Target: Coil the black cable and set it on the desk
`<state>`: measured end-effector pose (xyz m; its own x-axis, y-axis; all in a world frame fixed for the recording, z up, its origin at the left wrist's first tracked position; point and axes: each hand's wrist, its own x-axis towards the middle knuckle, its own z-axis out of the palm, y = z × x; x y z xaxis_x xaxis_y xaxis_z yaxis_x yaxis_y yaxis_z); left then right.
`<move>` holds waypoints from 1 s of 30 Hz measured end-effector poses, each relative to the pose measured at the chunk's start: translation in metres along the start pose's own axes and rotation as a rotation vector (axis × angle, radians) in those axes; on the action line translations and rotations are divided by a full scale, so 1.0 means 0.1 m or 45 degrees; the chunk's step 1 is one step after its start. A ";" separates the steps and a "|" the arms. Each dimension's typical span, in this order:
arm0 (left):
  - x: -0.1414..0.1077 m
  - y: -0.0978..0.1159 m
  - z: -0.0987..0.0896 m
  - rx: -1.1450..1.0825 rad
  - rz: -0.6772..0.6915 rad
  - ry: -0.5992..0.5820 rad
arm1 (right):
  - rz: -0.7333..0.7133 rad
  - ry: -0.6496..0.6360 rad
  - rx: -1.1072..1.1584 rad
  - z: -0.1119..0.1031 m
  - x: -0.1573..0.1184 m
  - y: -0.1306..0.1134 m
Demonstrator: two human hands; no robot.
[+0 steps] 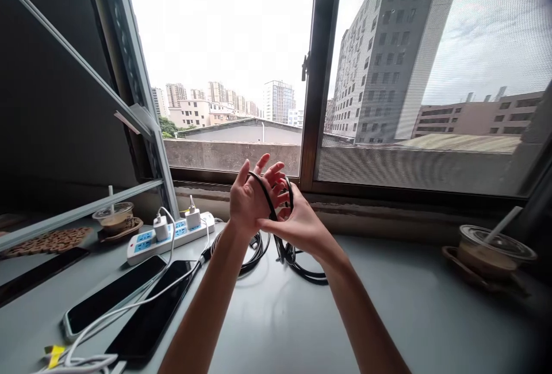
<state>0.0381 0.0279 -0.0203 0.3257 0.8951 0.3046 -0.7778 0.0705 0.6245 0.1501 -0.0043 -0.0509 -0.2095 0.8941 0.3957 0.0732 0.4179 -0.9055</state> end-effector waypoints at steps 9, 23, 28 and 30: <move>-0.01 -0.01 0.01 0.045 0.020 0.003 | 0.017 -0.039 -0.016 -0.03 0.03 0.04; 0.15 -0.24 -0.08 0.546 0.444 0.120 | -0.018 0.094 -0.078 0.11 0.08 0.09; 0.12 -0.19 -0.09 0.463 0.242 0.068 | 0.014 -0.200 0.064 -0.01 0.05 0.11; 0.11 -0.17 -0.08 0.450 0.248 0.070 | 0.006 -0.201 0.094 -0.03 0.05 0.10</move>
<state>0.0510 0.0395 -0.0336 0.1538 0.8996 0.4088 -0.5865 -0.2498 0.7704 0.1525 0.0044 -0.0576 -0.3604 0.8571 0.3680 0.0043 0.3960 -0.9182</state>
